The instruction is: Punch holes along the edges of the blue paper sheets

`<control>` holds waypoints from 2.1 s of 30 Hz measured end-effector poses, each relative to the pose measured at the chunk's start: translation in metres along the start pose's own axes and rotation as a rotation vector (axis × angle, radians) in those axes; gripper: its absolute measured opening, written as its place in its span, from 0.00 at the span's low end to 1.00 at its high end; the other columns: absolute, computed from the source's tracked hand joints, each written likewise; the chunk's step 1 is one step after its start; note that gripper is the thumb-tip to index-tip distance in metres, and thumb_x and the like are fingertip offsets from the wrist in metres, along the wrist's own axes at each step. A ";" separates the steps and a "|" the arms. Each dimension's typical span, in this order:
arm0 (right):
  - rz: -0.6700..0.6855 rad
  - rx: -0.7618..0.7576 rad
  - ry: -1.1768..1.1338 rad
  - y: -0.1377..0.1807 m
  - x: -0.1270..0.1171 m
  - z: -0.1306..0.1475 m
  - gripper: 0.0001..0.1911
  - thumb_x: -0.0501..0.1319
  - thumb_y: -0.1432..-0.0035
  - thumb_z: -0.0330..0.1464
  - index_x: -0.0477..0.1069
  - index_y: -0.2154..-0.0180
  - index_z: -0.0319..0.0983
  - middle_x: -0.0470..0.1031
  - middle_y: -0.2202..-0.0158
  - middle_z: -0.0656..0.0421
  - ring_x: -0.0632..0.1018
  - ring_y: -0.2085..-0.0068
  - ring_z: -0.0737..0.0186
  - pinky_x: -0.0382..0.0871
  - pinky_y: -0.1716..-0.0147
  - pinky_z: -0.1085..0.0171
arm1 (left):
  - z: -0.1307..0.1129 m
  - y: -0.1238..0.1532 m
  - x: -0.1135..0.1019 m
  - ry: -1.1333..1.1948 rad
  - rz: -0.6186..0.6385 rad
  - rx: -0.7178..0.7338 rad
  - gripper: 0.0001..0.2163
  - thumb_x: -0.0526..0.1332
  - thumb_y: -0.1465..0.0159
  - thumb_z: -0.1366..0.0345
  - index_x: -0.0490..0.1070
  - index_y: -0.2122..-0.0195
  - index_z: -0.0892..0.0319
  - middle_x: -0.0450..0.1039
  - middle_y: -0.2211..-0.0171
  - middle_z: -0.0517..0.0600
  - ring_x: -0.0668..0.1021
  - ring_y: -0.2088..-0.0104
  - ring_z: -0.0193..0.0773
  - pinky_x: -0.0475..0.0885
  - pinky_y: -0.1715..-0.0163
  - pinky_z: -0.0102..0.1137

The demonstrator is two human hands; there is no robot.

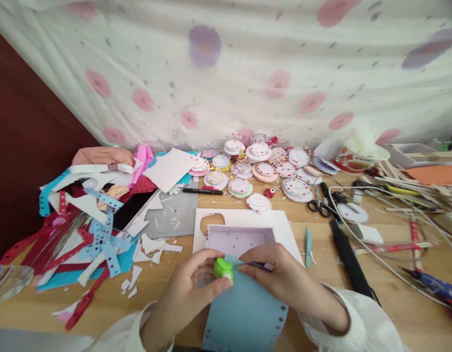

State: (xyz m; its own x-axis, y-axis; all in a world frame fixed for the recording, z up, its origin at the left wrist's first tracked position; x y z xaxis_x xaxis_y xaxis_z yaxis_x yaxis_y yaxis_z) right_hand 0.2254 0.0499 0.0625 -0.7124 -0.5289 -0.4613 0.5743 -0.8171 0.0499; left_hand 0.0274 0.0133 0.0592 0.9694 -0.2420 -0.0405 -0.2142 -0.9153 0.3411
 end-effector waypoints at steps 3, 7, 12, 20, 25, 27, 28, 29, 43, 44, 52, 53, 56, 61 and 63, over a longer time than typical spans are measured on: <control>0.001 -0.001 0.003 0.000 -0.001 -0.001 0.11 0.57 0.39 0.33 0.78 0.66 0.38 0.78 0.72 0.59 0.75 0.71 0.65 0.64 0.73 0.69 | -0.003 0.001 -0.001 -0.032 0.004 0.015 0.16 0.67 0.45 0.61 0.69 0.56 0.58 0.76 0.61 0.51 0.78 0.59 0.40 0.75 0.57 0.32; 0.006 0.008 -0.012 0.000 0.000 -0.002 0.12 0.57 0.39 0.34 0.78 0.66 0.38 0.79 0.72 0.59 0.75 0.71 0.65 0.64 0.72 0.69 | -0.001 0.000 -0.002 0.043 0.027 0.005 0.17 0.66 0.44 0.62 0.69 0.54 0.58 0.76 0.60 0.52 0.78 0.57 0.40 0.74 0.55 0.32; -0.003 0.021 -0.021 -0.002 0.002 -0.003 0.11 0.58 0.39 0.34 0.78 0.66 0.38 0.79 0.71 0.60 0.74 0.70 0.66 0.64 0.72 0.69 | 0.002 -0.004 0.001 0.111 0.033 0.040 0.18 0.66 0.43 0.62 0.68 0.52 0.58 0.74 0.57 0.53 0.76 0.54 0.40 0.72 0.52 0.33; 0.003 0.024 -0.022 -0.003 0.000 -0.006 0.12 0.57 0.39 0.35 0.78 0.66 0.38 0.79 0.71 0.59 0.75 0.70 0.65 0.65 0.71 0.69 | -0.003 -0.006 0.001 -0.045 0.047 0.050 0.18 0.66 0.44 0.60 0.69 0.54 0.59 0.74 0.59 0.53 0.77 0.57 0.42 0.73 0.55 0.33; -0.009 0.019 -0.036 -0.004 0.000 -0.007 0.11 0.58 0.39 0.35 0.78 0.66 0.38 0.79 0.71 0.59 0.75 0.70 0.65 0.65 0.71 0.69 | -0.003 -0.006 -0.001 -0.273 -0.002 0.110 0.18 0.65 0.43 0.57 0.69 0.53 0.58 0.74 0.59 0.52 0.76 0.59 0.42 0.73 0.59 0.32; -0.008 0.017 -0.043 -0.004 0.000 -0.007 0.11 0.58 0.39 0.35 0.78 0.66 0.38 0.79 0.70 0.59 0.75 0.69 0.65 0.65 0.71 0.69 | -0.003 -0.005 -0.001 -0.303 0.005 0.132 0.17 0.63 0.42 0.56 0.68 0.53 0.57 0.74 0.58 0.51 0.76 0.58 0.41 0.72 0.59 0.31; -0.008 0.017 -0.046 -0.005 0.000 -0.007 0.11 0.58 0.39 0.35 0.78 0.66 0.38 0.79 0.70 0.59 0.75 0.69 0.65 0.65 0.71 0.69 | -0.003 -0.005 -0.001 -0.308 0.011 0.143 0.17 0.63 0.41 0.57 0.68 0.53 0.57 0.74 0.58 0.51 0.76 0.58 0.41 0.72 0.59 0.31; -0.009 0.016 -0.048 -0.005 0.000 -0.008 0.11 0.58 0.40 0.35 0.78 0.66 0.38 0.79 0.70 0.59 0.76 0.69 0.65 0.66 0.71 0.69 | -0.003 -0.005 -0.001 -0.310 0.015 0.152 0.17 0.63 0.41 0.57 0.68 0.52 0.56 0.74 0.58 0.50 0.76 0.59 0.40 0.72 0.59 0.30; -0.016 0.012 -0.062 -0.007 -0.004 -0.010 0.10 0.59 0.40 0.34 0.79 0.66 0.39 0.80 0.69 0.60 0.76 0.69 0.64 0.67 0.69 0.69 | -0.005 -0.013 0.000 -0.382 0.022 0.167 0.16 0.62 0.41 0.57 0.70 0.54 0.58 0.75 0.62 0.50 0.76 0.62 0.40 0.72 0.65 0.28; -0.017 0.015 -0.062 -0.007 -0.004 -0.011 0.10 0.58 0.40 0.34 0.79 0.66 0.39 0.80 0.69 0.59 0.76 0.69 0.64 0.67 0.69 0.69 | -0.006 -0.014 0.000 -0.397 0.014 0.175 0.15 0.62 0.40 0.57 0.70 0.54 0.58 0.75 0.63 0.50 0.76 0.62 0.40 0.72 0.65 0.28; -0.018 0.047 -0.107 -0.008 -0.004 -0.015 0.12 0.58 0.40 0.37 0.78 0.67 0.39 0.80 0.70 0.59 0.76 0.69 0.64 0.68 0.68 0.69 | -0.010 -0.013 0.005 -0.484 0.014 0.279 0.12 0.58 0.37 0.57 0.68 0.58 0.59 0.73 0.67 0.49 0.74 0.68 0.36 0.68 0.69 0.26; -0.009 0.045 -0.104 -0.008 -0.005 -0.014 0.12 0.58 0.40 0.37 0.78 0.67 0.38 0.80 0.70 0.59 0.76 0.69 0.64 0.68 0.68 0.68 | -0.010 -0.013 0.005 -0.488 0.007 0.293 0.12 0.58 0.37 0.57 0.68 0.58 0.59 0.73 0.66 0.49 0.74 0.67 0.37 0.68 0.68 0.27; 0.018 0.025 -0.071 -0.007 -0.014 -0.011 0.11 0.58 0.40 0.37 0.76 0.64 0.38 0.79 0.68 0.59 0.76 0.67 0.64 0.68 0.66 0.68 | -0.010 -0.013 0.006 -0.488 -0.001 0.316 0.11 0.57 0.36 0.58 0.67 0.57 0.59 0.73 0.65 0.50 0.75 0.66 0.37 0.69 0.67 0.27; 0.025 -0.004 0.057 -0.006 -0.030 0.003 0.28 0.66 0.49 0.43 0.68 0.48 0.40 0.76 0.54 0.54 0.76 0.59 0.59 0.70 0.59 0.62 | -0.009 -0.017 0.009 -0.506 0.021 0.361 0.12 0.58 0.37 0.61 0.66 0.54 0.60 0.75 0.64 0.51 0.76 0.65 0.38 0.70 0.64 0.29; 0.095 -0.024 0.120 -0.010 -0.029 0.010 0.35 0.69 0.53 0.43 0.65 0.45 0.40 0.75 0.53 0.53 0.76 0.58 0.57 0.70 0.59 0.61 | -0.008 -0.019 0.012 -0.522 0.030 0.391 0.12 0.59 0.38 0.63 0.66 0.54 0.60 0.75 0.62 0.53 0.77 0.63 0.40 0.70 0.63 0.30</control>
State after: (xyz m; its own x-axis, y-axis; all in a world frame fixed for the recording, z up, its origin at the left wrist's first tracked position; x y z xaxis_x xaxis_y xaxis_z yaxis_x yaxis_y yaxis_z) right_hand 0.2367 0.0712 0.0843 -0.6020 -0.5712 -0.5580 0.6473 -0.7582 0.0778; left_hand 0.0441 0.0302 0.0600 0.7975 -0.3042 -0.5210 -0.3638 -0.9314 -0.0133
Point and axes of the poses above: each hand's wrist, its own y-axis away from the middle knuckle, its own x-axis out of the palm, z = x × y, the point moved 1 cm from there along -y, towards the middle knuckle
